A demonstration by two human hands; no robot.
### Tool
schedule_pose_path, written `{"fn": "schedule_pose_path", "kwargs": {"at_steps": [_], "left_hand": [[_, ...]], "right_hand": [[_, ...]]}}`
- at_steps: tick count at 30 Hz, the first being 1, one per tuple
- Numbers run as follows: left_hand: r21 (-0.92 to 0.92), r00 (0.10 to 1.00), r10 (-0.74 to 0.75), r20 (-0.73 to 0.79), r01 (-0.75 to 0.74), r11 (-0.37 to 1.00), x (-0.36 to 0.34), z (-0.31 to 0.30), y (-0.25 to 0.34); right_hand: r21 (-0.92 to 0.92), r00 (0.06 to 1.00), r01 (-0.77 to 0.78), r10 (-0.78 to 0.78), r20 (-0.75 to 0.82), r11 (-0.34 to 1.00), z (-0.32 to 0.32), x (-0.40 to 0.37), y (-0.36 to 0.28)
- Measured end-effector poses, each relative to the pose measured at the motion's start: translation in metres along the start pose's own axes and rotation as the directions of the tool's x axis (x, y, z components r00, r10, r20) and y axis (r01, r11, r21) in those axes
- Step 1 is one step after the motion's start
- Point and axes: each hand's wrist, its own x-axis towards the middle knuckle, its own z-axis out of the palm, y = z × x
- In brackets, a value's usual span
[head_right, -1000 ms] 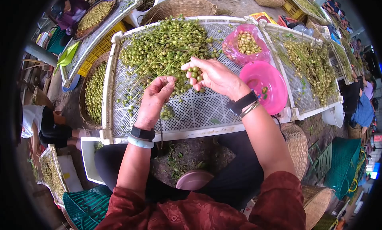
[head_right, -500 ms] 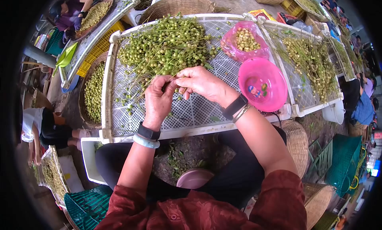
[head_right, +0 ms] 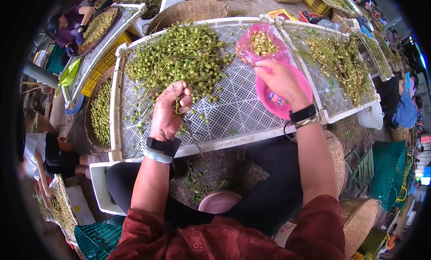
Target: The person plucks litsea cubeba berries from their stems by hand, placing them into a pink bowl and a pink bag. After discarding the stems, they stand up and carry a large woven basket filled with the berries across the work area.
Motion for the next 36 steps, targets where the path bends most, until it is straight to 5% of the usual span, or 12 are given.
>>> {"fn": "schedule_pose_path", "kwargs": {"at_steps": [3,5,8,12,14,17,25,29,36], "left_hand": [[-0.123,0.996,0.007,0.092,0.004,0.992,0.0,0.003,0.004],[-0.19,0.99,-0.017,0.142,0.044,0.981,-0.001,0.005,0.006],[0.025,1.0,0.013,0.009,-0.013,1.0,-0.004,0.01,0.004],[0.439,0.991,0.096,-0.092,-0.047,0.898,-0.006,0.002,0.004],[0.456,0.975,0.209,-0.077,-0.152,0.877,-0.005,-0.001,-0.001],[0.575,0.956,0.279,-0.087,-0.18,0.798,-0.002,-0.01,-0.003],[0.546,0.958,0.258,-0.125,-0.15,0.824,-0.002,-0.008,0.0],[0.572,0.949,0.275,-0.156,-0.14,0.808,-0.001,-0.006,-0.002],[0.637,0.95,0.275,-0.147,-0.122,0.761,0.0,-0.007,-0.008]], "right_hand": [[0.474,0.978,-0.175,0.097,0.185,0.863,0.038,0.001,-0.03],[0.67,0.91,-0.388,0.15,0.386,0.633,0.068,0.003,-0.043],[0.879,0.869,-0.436,-0.162,0.467,0.195,0.085,-0.001,-0.081],[0.815,0.846,-0.442,-0.129,0.518,0.374,0.086,0.018,-0.085],[0.754,0.874,-0.392,-0.042,0.484,0.528,0.084,0.024,-0.087],[0.774,0.877,-0.379,-0.07,0.475,0.507,0.082,0.03,-0.086],[0.761,0.852,-0.431,-0.059,0.52,0.484,0.058,0.029,-0.084],[0.794,0.897,-0.305,-0.121,0.425,0.525,0.062,0.025,-0.075],[0.532,0.953,-0.187,0.022,0.301,0.826,0.069,0.031,-0.069]]}}
